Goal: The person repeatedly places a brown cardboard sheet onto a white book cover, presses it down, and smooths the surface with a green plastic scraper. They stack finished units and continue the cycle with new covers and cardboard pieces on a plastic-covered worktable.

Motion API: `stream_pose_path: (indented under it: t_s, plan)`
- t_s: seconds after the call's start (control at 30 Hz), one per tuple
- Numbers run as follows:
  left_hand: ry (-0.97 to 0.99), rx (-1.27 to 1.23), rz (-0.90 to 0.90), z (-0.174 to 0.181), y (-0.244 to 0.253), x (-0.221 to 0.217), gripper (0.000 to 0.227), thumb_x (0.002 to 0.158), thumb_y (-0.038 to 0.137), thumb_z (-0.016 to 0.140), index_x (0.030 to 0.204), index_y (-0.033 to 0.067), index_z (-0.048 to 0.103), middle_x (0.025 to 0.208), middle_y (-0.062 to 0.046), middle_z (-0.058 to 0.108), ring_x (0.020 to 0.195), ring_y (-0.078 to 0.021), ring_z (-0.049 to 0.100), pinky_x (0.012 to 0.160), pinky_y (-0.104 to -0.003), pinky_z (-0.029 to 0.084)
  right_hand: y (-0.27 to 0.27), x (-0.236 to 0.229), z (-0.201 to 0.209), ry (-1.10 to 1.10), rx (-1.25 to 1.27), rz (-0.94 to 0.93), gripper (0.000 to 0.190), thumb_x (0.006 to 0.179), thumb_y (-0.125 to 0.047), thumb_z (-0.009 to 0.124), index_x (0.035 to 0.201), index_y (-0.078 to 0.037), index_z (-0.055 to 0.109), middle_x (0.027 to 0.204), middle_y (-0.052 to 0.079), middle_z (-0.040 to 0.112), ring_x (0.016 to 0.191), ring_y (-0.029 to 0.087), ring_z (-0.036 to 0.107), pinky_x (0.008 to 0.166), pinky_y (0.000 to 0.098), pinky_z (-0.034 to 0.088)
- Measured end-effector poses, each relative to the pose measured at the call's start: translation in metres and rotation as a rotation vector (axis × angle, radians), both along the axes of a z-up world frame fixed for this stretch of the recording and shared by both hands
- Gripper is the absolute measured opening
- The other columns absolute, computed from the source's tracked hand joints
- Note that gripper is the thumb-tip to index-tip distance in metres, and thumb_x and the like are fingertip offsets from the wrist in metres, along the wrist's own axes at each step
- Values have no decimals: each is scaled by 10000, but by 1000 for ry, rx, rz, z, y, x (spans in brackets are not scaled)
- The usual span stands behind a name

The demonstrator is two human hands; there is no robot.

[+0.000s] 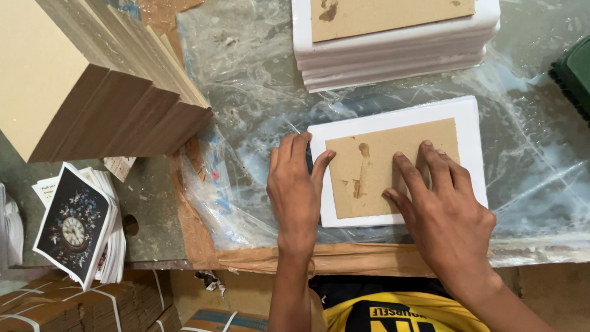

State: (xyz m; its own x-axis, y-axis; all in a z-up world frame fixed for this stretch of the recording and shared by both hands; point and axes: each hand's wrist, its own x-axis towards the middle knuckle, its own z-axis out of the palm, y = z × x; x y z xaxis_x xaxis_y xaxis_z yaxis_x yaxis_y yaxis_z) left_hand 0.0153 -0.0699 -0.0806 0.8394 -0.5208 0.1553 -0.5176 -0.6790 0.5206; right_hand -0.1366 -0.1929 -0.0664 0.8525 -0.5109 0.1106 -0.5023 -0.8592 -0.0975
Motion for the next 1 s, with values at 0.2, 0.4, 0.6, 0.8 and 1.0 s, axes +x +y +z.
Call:
stream_pose_path:
  t_s: [0.2,0.4,0.6,0.8,1.0]
  plan:
    - [2,-10,-11,1,0,5,440,816,252,833,1150,7,684,1140,-118,688,1041,-323,640,876,-432,523,1,0,1,-8,9,2,501,830,-424,776,1285,-223,718,1366,65,657,1175,230,664,661,331,614]
    - [-15,-11,4,1,-1,1,411,819,259,825,1131,29,690,1117,-89,694,1015,-304,645,848,-427,525,2,-1,2,-38,16,0,506,832,-406,779,1295,-216,707,1369,61,653,1179,229,657,682,339,616]
    - [22,-7,5,-2,0,-2,255,841,242,811,982,58,703,1039,-67,702,965,-288,652,792,-434,520,3,-2,-1,-55,1,4,517,824,-404,776,1302,-224,703,1376,62,651,1174,228,655,686,336,616]
    - [95,-110,40,-13,6,-1,151,925,133,707,931,3,631,953,-140,662,894,-324,641,807,-464,506,4,-3,1,-76,22,3,496,843,-394,765,1301,-214,698,1367,65,650,1167,236,651,689,349,610]
    - [687,-228,242,3,1,-21,254,1079,216,579,1168,-19,539,840,-263,695,730,-347,607,702,-445,507,8,-3,-2,-141,117,-49,481,856,-370,752,1301,-199,683,1378,85,638,1209,274,629,758,391,602]
